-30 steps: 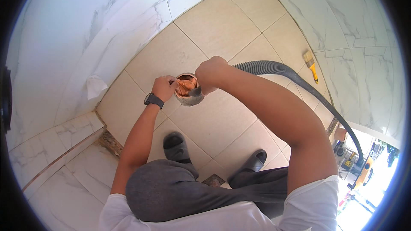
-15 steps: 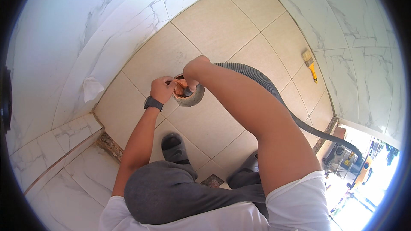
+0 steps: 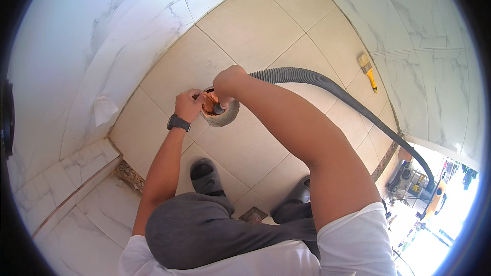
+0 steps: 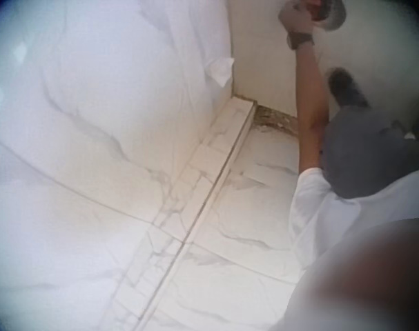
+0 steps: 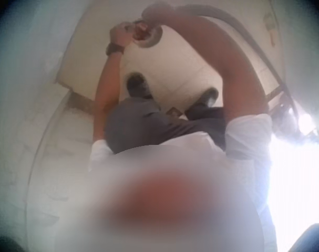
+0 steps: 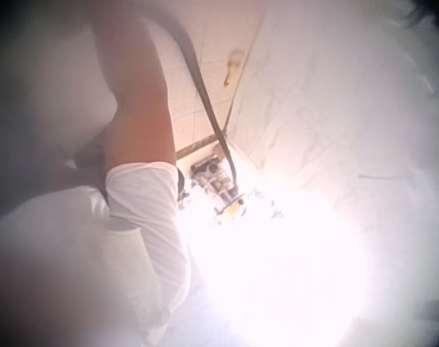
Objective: The person vacuums debris from a floor drain, removes a cloth, and then applies a sealant around the drain opening using a brush. The task occurs in a tiled bathroom under renovation.
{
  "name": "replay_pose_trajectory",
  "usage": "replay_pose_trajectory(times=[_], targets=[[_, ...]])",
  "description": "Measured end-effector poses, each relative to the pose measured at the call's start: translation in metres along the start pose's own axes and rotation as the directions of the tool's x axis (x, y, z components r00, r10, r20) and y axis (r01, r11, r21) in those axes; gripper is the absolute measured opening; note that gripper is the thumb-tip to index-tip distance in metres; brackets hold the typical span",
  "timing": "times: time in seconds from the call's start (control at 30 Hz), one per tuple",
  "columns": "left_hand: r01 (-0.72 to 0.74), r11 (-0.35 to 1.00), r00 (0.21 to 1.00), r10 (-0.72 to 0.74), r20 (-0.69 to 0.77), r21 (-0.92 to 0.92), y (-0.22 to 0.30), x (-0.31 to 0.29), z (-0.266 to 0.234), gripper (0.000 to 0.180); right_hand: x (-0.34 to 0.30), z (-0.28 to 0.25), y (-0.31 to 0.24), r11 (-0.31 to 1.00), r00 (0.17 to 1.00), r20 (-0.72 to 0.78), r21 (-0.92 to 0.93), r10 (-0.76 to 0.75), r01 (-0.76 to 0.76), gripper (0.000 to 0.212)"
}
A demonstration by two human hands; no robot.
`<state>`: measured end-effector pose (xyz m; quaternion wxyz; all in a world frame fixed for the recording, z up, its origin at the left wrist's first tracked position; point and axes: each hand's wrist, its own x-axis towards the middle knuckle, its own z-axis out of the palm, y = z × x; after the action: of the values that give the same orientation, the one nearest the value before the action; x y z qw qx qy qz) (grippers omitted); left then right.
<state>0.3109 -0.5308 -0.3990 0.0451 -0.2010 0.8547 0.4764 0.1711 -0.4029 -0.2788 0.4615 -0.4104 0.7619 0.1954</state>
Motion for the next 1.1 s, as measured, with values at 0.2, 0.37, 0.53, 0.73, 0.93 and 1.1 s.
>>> replay_pose_trajectory(times=[0.2, 0.37, 0.53, 0.73, 0.93, 1.1], targets=[[-0.101, 0.987, 0.994, 0.096, 0.045, 0.129, 0.004, 0.009, -0.002, 0.02, -0.007, 0.015, 0.018, 0.963, 0.998, -0.048, 0.265, -0.029, 0.041, 0.046], [-0.052, 0.993, 0.996, 0.044, 0.071, 0.107, 0.006, 0.01, -0.002, 0.02, -0.007, 0.033, 0.028, 0.777, 0.993, 0.108, 0.622, 0.038, -0.097, 0.058], [-0.053, 0.991, 0.997, 0.045, 0.065, 0.124, 0.007, 0.012, -0.002, 0.02, -0.004, 0.053, 0.011, 0.804, 1.0, -0.011, 0.594, 0.01, -0.001, 0.065], [-0.057, 0.993, 0.998, 0.054, 0.03, 0.103, 0.001, 0.01, -0.006, 0.021, -0.005, 0.021, 0.018, 0.963, 0.996, 0.053, 0.259, 0.066, -0.078, 0.052], [-0.039, 0.995, 0.999, 0.038, 0.009, 0.088, -0.004, 0.009, -0.006, 0.024, -0.01, 0.004, -0.006, 1.0, 0.998, -0.057, 0.005, -0.03, 0.03, 0.048], [-0.033, 0.998, 0.999, 0.032, 0.015, 0.05, -0.013, 0.002, -0.005, 0.023, 0.006, -0.011, -0.01, 0.997, 0.998, 0.058, -0.073, 0.027, -0.022, 0.047]])
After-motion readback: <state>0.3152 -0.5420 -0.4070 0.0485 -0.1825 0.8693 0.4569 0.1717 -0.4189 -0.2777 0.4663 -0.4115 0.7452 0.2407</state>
